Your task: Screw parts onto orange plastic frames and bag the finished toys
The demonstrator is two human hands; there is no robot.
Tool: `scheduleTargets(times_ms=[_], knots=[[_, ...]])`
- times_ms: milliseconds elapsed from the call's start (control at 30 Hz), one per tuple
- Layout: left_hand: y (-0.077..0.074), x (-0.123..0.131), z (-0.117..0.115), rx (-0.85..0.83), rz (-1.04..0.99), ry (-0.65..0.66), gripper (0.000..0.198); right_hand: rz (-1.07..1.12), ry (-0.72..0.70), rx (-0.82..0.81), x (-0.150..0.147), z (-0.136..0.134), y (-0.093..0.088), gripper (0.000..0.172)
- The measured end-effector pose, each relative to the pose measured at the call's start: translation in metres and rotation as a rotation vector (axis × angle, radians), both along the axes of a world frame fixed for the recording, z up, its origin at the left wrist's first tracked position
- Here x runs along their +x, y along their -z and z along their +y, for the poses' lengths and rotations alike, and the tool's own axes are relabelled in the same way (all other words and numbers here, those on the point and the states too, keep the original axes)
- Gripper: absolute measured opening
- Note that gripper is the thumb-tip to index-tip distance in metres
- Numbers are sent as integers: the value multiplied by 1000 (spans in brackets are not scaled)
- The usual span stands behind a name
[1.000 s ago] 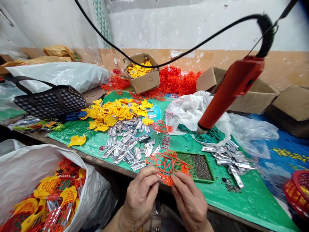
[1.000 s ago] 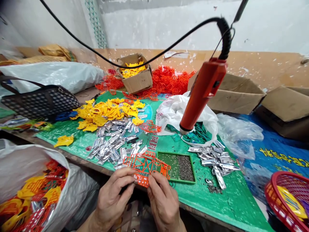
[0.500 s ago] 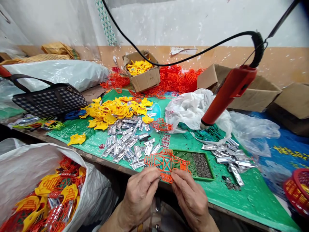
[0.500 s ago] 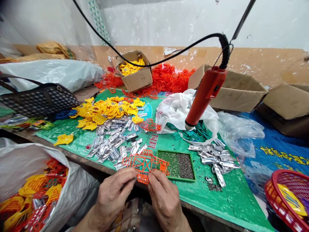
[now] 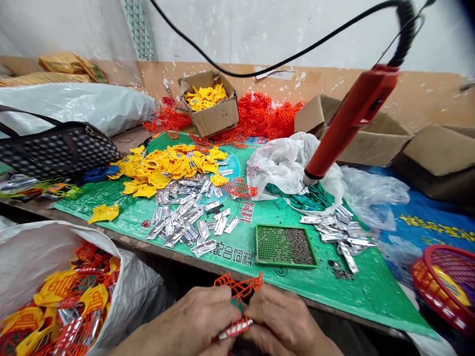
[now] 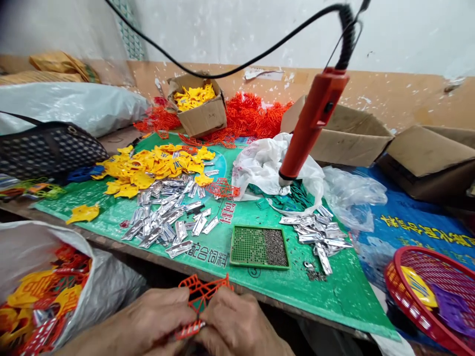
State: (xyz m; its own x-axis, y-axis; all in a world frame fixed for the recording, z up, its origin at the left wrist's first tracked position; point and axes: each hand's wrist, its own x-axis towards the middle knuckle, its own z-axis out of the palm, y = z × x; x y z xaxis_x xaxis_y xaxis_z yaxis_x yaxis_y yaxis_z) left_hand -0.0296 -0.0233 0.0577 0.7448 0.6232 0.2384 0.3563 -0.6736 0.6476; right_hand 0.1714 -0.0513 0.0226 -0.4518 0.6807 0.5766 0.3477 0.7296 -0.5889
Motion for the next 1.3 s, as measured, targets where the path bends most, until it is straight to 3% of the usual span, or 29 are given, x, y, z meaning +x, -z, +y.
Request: scheduleTargets(times_ms=[133,267,333,433,500,600,667,733,833,933,1000,1100,1167,1267,1300], knots=[[-2,4,5,-538,7,55,20,18,27,-288,2,0,-1,17],[12,12,11,-1096,-131,-103,19,66,133,-377,1,7,0,15],[19,15,14,-1284,-280,-176,18,112,185,-357,2,12,-2,14],[26,14,21,-1421,-480,-244,19,209,352,-272,18,22,-8,19],[29,11,25,-1428,-539,-287,20,313,657,-122,44,32,-14,25],[30,7,30,-1375,-555,-325,15,499,1053,200,97,56,-25,51],[29,7,30,-1354,-564,-338,14,462,1110,209,133,75,-34,64],[28,9,30,-1359,-580,-352,14,388,1102,180,160,96,-44,73],[25,14,28,-1375,-603,-376,14,465,803,83,172,131,-61,75],[22,16,22,-1369,-592,-384,12,528,492,-235,152,160,-82,64],[21,15,17,-1349,-557,-369,12,578,408,-411,131,171,-97,63],[20,12,13,-1310,-529,-366,14,608,407,-468,105,176,-116,42],[20,11,14,-1315,-554,-382,15,569,393,-467,92,173,-121,42],[19,12,17,-1349,-628,-407,18,590,305,-449,79,162,-111,38],[19,13,18,-1351,-649,-414,19,618,266,-445,75,157,-104,44]])
